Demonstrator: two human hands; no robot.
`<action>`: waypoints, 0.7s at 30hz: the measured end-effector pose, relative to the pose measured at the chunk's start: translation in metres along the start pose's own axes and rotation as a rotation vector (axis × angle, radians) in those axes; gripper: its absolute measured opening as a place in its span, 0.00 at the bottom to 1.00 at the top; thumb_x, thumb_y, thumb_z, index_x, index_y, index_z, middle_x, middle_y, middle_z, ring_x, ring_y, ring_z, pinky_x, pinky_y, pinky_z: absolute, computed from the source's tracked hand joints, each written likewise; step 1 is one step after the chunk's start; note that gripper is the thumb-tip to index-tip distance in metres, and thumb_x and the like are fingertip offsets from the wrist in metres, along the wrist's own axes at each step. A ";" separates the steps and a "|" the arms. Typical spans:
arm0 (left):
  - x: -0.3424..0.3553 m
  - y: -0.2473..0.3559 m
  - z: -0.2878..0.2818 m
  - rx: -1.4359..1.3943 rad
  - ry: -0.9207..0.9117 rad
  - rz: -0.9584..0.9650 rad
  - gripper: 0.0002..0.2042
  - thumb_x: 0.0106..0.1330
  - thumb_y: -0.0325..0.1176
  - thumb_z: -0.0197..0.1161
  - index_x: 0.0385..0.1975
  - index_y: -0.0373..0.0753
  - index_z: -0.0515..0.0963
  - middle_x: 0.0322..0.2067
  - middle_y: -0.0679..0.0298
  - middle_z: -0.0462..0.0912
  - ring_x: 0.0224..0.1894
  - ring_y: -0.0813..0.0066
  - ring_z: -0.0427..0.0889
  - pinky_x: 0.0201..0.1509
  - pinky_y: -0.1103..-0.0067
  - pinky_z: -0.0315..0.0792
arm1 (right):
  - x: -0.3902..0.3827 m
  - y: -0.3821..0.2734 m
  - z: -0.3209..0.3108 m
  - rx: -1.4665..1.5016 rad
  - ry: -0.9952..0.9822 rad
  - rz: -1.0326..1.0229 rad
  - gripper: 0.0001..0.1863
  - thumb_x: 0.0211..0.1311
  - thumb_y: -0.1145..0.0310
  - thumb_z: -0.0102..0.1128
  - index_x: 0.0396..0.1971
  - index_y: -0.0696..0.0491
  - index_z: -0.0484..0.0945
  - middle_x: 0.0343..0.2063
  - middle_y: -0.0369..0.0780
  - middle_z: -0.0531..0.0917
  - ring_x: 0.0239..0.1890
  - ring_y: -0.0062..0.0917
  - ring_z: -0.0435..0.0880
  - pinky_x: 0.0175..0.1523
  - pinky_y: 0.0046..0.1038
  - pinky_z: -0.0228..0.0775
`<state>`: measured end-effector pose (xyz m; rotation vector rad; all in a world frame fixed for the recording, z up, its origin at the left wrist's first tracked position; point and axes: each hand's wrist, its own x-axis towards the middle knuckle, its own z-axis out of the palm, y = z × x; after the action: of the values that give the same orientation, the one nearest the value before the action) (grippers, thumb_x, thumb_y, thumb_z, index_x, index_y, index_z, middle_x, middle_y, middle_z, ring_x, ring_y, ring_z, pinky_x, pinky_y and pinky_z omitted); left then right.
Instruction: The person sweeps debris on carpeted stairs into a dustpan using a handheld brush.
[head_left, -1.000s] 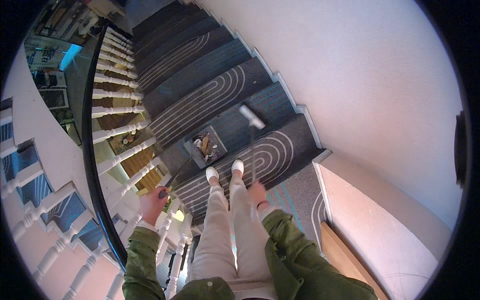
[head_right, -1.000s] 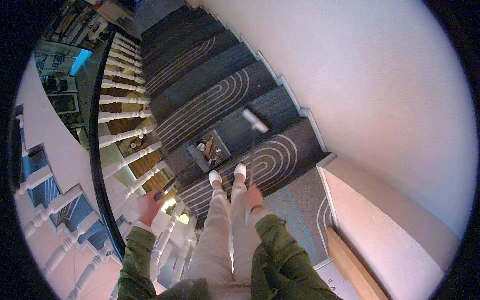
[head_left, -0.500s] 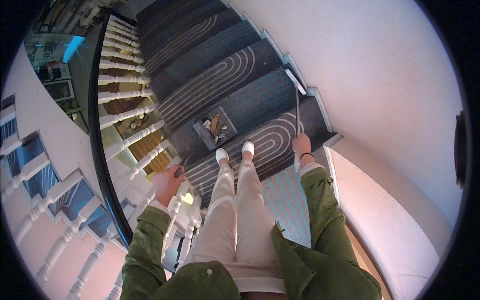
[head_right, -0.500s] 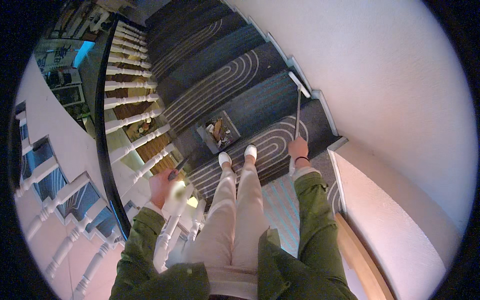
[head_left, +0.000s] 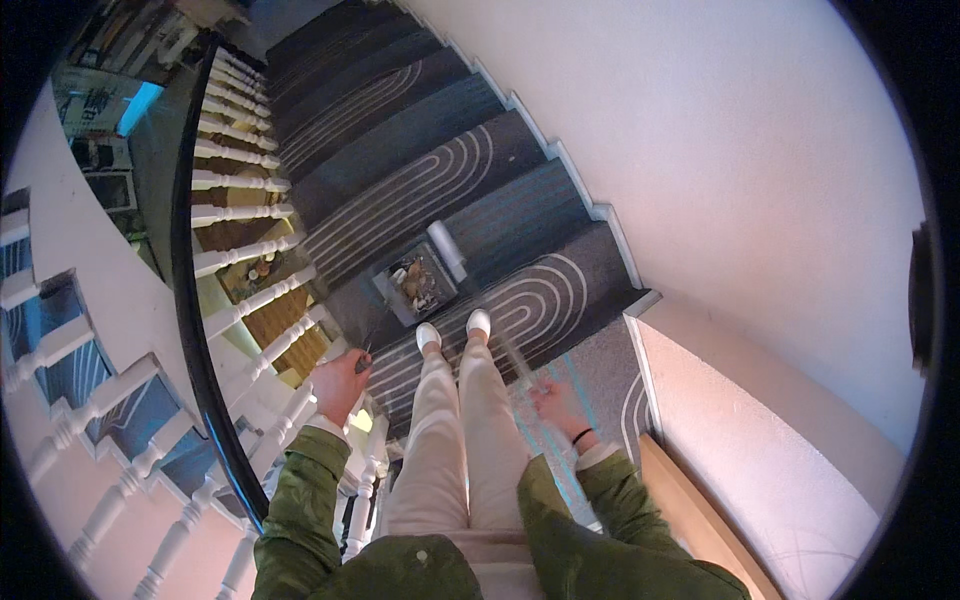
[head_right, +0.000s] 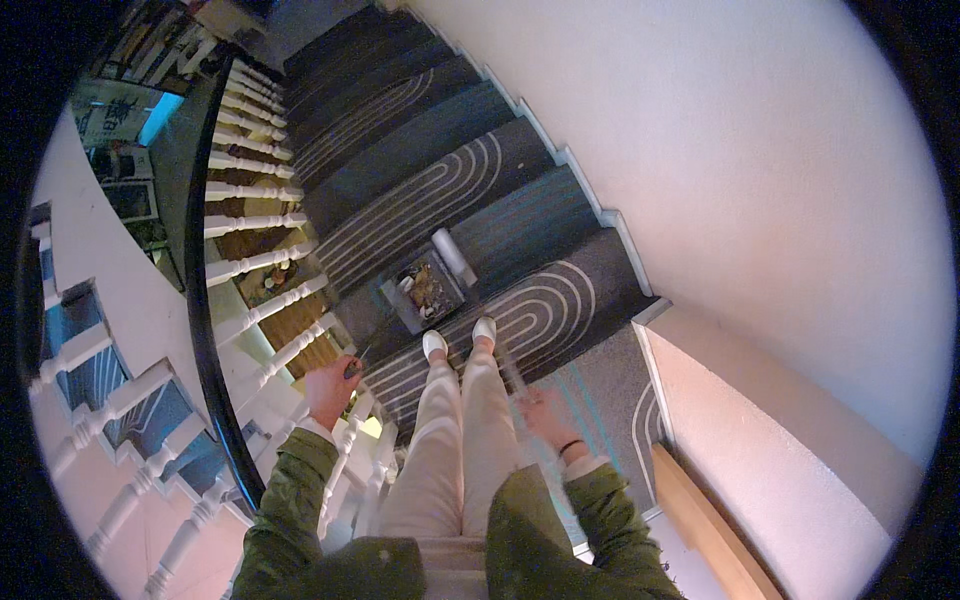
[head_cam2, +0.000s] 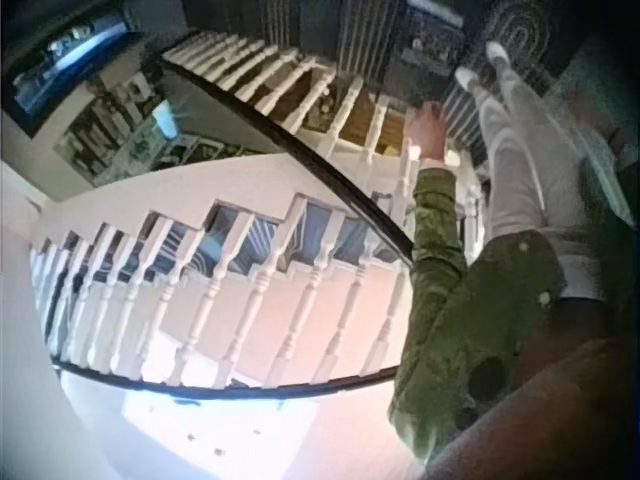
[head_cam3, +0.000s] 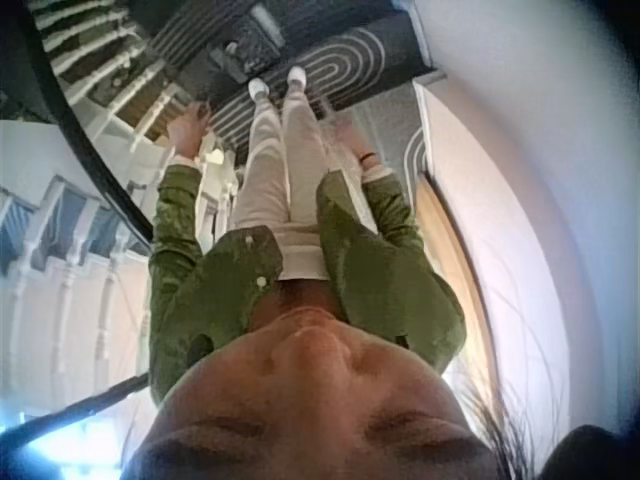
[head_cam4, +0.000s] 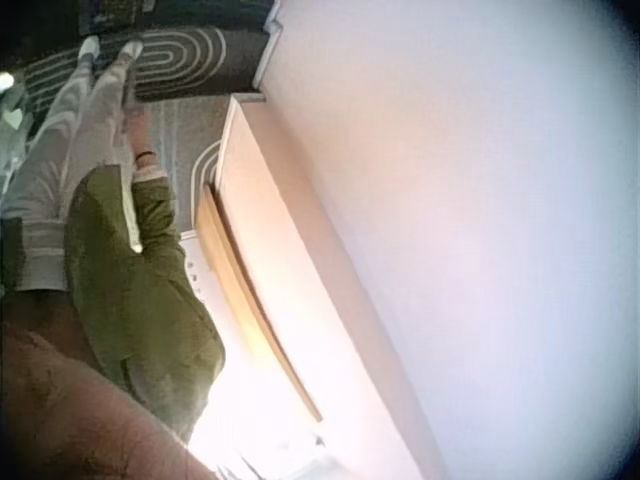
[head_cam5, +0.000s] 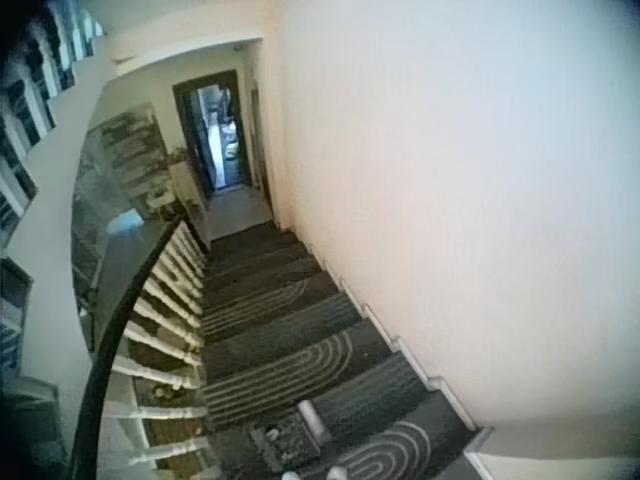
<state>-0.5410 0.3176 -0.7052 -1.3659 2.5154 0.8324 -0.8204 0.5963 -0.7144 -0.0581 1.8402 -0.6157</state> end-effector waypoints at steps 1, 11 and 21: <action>-0.002 -0.001 0.002 -0.004 -0.002 0.002 0.08 0.50 0.38 0.63 0.29 0.47 0.77 0.22 0.61 0.79 0.25 0.62 0.79 0.27 0.70 0.71 | 0.017 0.007 -0.015 -0.147 0.154 -0.067 0.10 0.53 0.68 0.56 0.34 0.57 0.73 0.14 0.41 0.74 0.16 0.29 0.74 0.20 0.31 0.65; -0.050 -0.067 -0.022 -0.130 0.025 -0.202 0.06 0.51 0.35 0.64 0.28 0.45 0.78 0.22 0.59 0.79 0.25 0.62 0.80 0.29 0.72 0.73 | 0.184 -0.039 -0.024 -0.941 0.447 -0.343 0.11 0.51 0.66 0.55 0.24 0.60 0.76 0.19 0.48 0.78 0.25 0.42 0.79 0.31 0.39 0.71; -0.082 -0.127 -0.004 -0.056 0.123 -0.261 0.06 0.49 0.37 0.63 0.27 0.48 0.79 0.21 0.59 0.79 0.24 0.60 0.79 0.27 0.70 0.72 | 0.021 0.011 0.128 -0.223 -0.385 0.045 0.15 0.52 0.64 0.53 0.34 0.61 0.72 0.17 0.45 0.76 0.23 0.34 0.77 0.26 0.33 0.66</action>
<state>-0.3905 0.3208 -0.7200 -1.7667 2.3422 0.7916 -0.7104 0.5503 -0.7661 -0.2648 1.5224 -0.3370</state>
